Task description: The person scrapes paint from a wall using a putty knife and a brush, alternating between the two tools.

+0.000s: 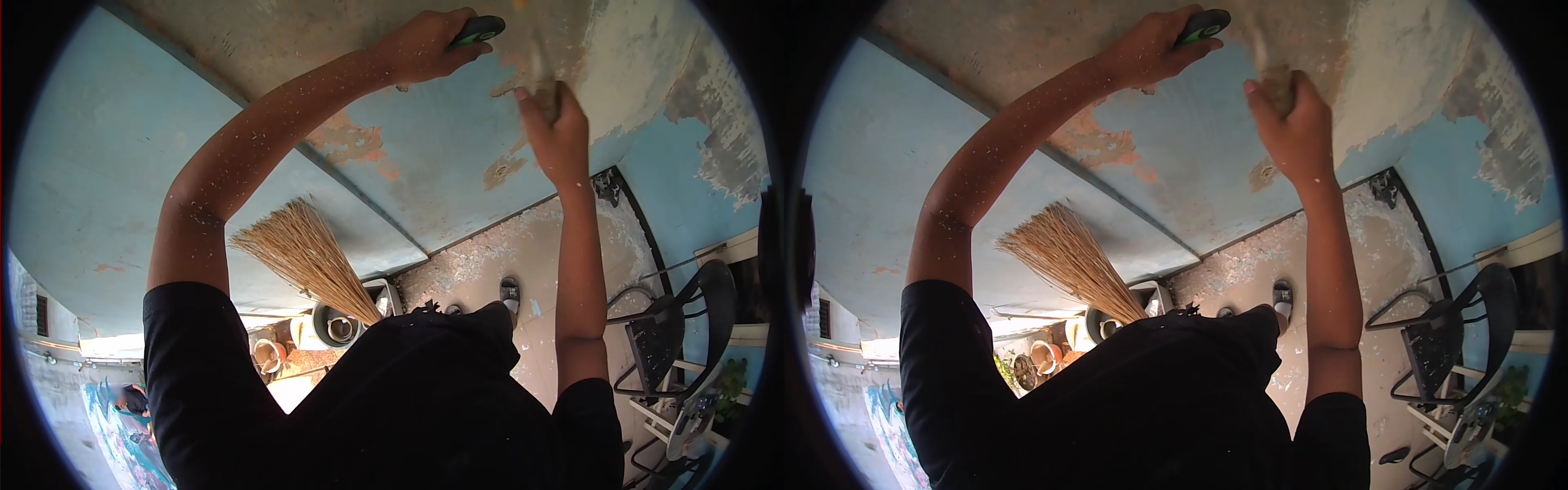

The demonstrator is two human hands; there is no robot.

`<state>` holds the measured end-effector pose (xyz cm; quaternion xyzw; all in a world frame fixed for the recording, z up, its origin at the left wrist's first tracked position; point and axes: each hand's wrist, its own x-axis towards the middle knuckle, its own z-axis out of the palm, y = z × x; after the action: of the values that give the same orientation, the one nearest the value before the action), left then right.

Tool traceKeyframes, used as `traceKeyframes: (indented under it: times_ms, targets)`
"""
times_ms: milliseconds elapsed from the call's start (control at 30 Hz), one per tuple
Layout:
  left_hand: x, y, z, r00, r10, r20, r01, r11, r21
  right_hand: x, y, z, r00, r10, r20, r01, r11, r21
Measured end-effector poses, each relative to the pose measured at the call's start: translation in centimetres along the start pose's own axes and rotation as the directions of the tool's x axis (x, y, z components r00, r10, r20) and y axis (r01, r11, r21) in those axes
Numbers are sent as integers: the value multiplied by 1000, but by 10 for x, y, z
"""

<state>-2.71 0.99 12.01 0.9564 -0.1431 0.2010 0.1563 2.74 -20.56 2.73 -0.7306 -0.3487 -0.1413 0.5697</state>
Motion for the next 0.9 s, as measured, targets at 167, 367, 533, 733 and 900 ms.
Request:
traceKeyframes:
  times_ms: [167, 367, 533, 733, 900]
  targets:
    - [-2, 7, 1, 996, -52, 66, 48, 997, 60, 31, 8, -28, 827, 369, -424, 123, 617, 777]
    - [9, 3, 3, 993, -68, 95, 63, 996, 60, 6, 10, 7, 898, 357, -257, -52, 665, 745]
    - [11, 2, 3, 991, -64, 119, 50, 992, 113, 4, 24, -5, 890, 398, -221, -55, 578, 814]
    - [13, 4, 0, 992, -51, 114, 41, 995, 87, 0, 28, -1, 893, 396, -216, -56, 572, 818]
    - [26, 21, -12, 970, -171, 172, 161, 984, 73, -2, 28, 3, 898, 388, -207, -57, 569, 820]
